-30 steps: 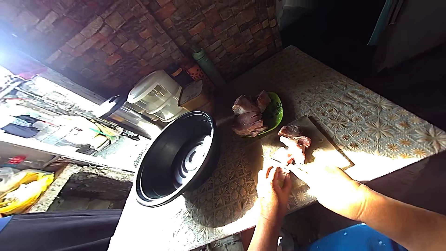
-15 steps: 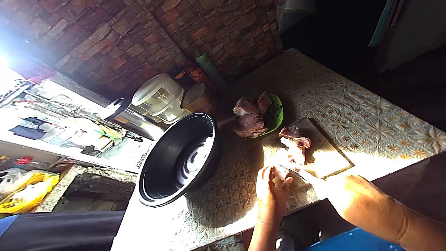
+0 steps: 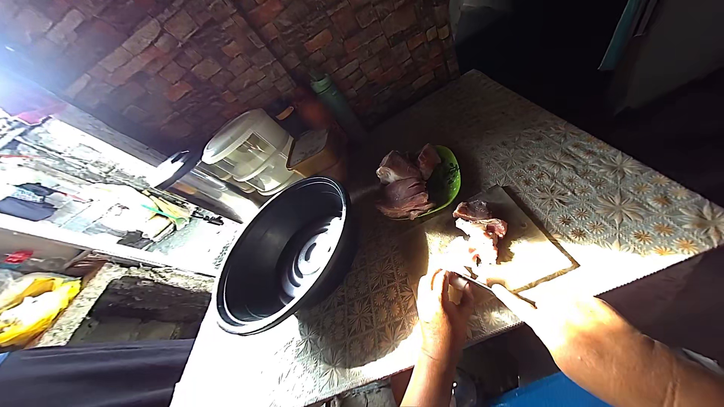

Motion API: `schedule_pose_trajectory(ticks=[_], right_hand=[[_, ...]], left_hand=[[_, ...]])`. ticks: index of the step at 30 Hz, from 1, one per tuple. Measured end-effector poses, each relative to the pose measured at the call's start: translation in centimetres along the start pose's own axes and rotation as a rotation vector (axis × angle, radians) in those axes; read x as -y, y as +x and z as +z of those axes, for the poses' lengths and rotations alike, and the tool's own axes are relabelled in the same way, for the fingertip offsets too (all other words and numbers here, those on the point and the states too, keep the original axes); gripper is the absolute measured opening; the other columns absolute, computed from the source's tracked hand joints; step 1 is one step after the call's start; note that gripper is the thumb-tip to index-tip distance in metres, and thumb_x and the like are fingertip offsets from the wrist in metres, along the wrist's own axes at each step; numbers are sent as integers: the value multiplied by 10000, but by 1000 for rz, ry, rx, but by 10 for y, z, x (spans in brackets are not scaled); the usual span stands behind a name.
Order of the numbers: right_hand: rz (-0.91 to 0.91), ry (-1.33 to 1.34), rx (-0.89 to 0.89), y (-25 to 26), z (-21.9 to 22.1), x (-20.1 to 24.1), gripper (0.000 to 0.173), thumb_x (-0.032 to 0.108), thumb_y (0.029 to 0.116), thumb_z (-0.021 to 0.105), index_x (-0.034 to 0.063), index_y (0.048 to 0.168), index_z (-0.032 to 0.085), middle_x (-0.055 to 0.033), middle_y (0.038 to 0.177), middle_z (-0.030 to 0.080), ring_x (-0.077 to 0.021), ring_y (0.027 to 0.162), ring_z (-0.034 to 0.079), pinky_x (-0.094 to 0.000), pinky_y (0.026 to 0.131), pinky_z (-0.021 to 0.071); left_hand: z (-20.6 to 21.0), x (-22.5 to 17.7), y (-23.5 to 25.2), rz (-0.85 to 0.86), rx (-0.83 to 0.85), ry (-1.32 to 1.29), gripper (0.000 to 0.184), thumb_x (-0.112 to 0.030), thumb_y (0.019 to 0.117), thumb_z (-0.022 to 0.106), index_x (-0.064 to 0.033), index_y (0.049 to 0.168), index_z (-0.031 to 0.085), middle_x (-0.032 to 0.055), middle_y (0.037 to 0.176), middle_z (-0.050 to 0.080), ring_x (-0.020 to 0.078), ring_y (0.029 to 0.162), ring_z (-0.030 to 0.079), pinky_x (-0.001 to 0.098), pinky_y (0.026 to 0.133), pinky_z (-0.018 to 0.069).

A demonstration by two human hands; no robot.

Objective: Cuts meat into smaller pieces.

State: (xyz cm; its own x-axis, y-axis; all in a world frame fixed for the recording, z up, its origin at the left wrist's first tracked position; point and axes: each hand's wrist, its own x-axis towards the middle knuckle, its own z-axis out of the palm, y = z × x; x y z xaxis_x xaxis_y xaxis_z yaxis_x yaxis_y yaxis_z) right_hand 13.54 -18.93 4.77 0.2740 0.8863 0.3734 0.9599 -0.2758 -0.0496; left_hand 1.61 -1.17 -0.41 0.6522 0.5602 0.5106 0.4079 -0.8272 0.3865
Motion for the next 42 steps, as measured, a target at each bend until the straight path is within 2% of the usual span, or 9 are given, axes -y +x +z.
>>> schedule_pose_trajectory(ticks=[4,7,9,14,19,23,26,36,42], right_hand=[[161,115,855,48,-48,15,616,27,1076,297,245,1652,258,-216,1046,714,-425,1004,700,-539,788,546],[164,204,884,65,-45,14,634,18,1054,350,249,1642,288,-192,1451,573,-411,1279,592,-560,935,525],[88,209,678,62,-19,12,644,-8,977,483,204,1583,423,-213,1342,634,-426,1187,636,-562,848,556],[57,248,754,89,-8,17,643,66,1039,436,204,1643,263,-256,1079,674,-467,946,673,-588,736,533],[29,262,770,85,-10,10,566,52,1031,449,135,1585,369,-274,1160,645,-471,979,664,-599,756,530],[23,251,708,58,-17,0,594,23,975,513,170,1547,456,-242,1299,625,-450,1187,612,-598,877,526],[43,294,687,55,-15,-7,685,30,983,515,250,1613,360,-227,1356,610,-445,1223,601,-613,895,525],[23,348,650,51,-4,-26,493,64,996,499,166,1476,544,-188,1254,662,-400,1133,653,-579,854,542],[64,477,322,40,4,-25,604,46,967,546,281,1523,521,-181,1086,723,-388,932,716,-556,763,577]], left_hand=[[-1,-7,1,-33,8,28,294,-244,748,806,-30,946,765,110,949,736,246,912,708,361,817,587],[-1,-8,3,-40,12,32,247,-249,769,796,-48,911,764,94,932,732,238,910,705,361,816,584],[-1,-8,6,-58,43,33,216,-242,794,787,-56,903,770,91,933,735,242,920,705,377,828,582],[-2,-8,11,-54,119,45,229,-217,801,779,-28,931,776,125,986,744,288,978,708,419,876,577],[-4,-3,1,-63,22,24,206,-166,791,783,-37,951,771,135,1014,740,281,981,711,390,837,598],[-20,19,0,-85,-91,-26,218,-68,749,764,-14,960,754,123,1004,742,232,925,722,362,806,608],[-23,11,3,-32,-6,-141,274,-28,812,721,-10,1083,753,120,1126,740,183,976,723,311,842,606],[-67,10,25,75,-93,-209,266,-9,829,662,-13,1087,725,82,1085,724,118,987,709,263,862,609],[-21,14,6,43,152,-225,411,12,857,665,1,1267,693,171,1395,630,242,1256,645,368,1053,536]])
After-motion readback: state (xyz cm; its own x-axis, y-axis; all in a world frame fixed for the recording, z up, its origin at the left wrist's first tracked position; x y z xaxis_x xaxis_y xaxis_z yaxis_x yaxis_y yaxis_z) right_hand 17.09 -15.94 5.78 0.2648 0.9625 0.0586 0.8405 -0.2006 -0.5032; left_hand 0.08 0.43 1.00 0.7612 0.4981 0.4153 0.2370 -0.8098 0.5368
